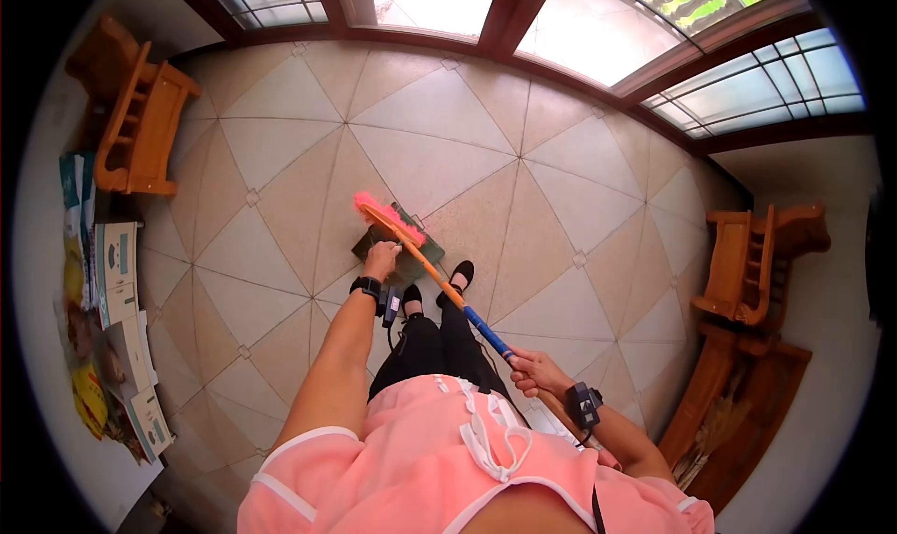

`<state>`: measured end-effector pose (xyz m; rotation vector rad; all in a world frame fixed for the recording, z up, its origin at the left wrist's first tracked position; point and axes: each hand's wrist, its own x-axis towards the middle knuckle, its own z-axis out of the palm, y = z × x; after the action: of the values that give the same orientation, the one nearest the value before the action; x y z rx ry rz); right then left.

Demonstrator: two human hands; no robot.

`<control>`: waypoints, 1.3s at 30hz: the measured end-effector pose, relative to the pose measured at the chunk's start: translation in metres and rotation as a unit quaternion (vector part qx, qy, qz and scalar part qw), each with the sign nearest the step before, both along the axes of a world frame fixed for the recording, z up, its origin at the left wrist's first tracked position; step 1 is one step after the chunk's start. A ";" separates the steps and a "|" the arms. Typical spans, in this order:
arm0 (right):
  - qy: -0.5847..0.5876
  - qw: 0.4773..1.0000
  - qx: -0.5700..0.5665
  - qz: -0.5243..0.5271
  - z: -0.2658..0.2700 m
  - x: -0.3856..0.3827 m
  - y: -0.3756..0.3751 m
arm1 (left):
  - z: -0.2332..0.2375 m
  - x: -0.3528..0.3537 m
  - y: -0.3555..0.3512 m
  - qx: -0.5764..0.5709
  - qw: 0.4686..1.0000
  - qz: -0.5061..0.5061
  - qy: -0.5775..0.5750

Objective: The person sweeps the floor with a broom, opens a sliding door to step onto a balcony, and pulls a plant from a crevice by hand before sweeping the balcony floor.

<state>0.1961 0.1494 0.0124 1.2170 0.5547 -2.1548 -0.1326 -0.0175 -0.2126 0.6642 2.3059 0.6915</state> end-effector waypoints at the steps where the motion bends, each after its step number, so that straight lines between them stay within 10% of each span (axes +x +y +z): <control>1: -0.004 1.000 0.014 0.010 0.007 0.006 -0.002 | 0.007 -0.001 -0.005 0.013 0.999 -0.025 0.020; 9: 0.009 0.986 0.163 0.036 0.003 -0.027 -0.005 | 0.024 0.002 -0.025 -0.010 0.999 0.036 -0.017; 20: -0.012 0.999 -0.021 -0.034 0.003 -0.006 -0.052 | 0.013 0.003 -0.049 -0.005 1.000 0.008 0.004; 29: -0.042 0.990 0.137 -0.013 0.025 -0.006 -0.048 | 0.016 0.009 -0.066 -0.004 0.999 0.023 -0.040; 39: -0.035 0.986 -0.096 -0.134 0.039 -0.008 -0.069 | 0.004 0.000 -0.087 -0.003 0.999 -0.002 -0.038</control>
<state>0.1885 0.0799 0.0515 1.3144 0.1551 -2.3114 -0.1322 -0.1050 -0.2085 0.6283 2.2368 0.6962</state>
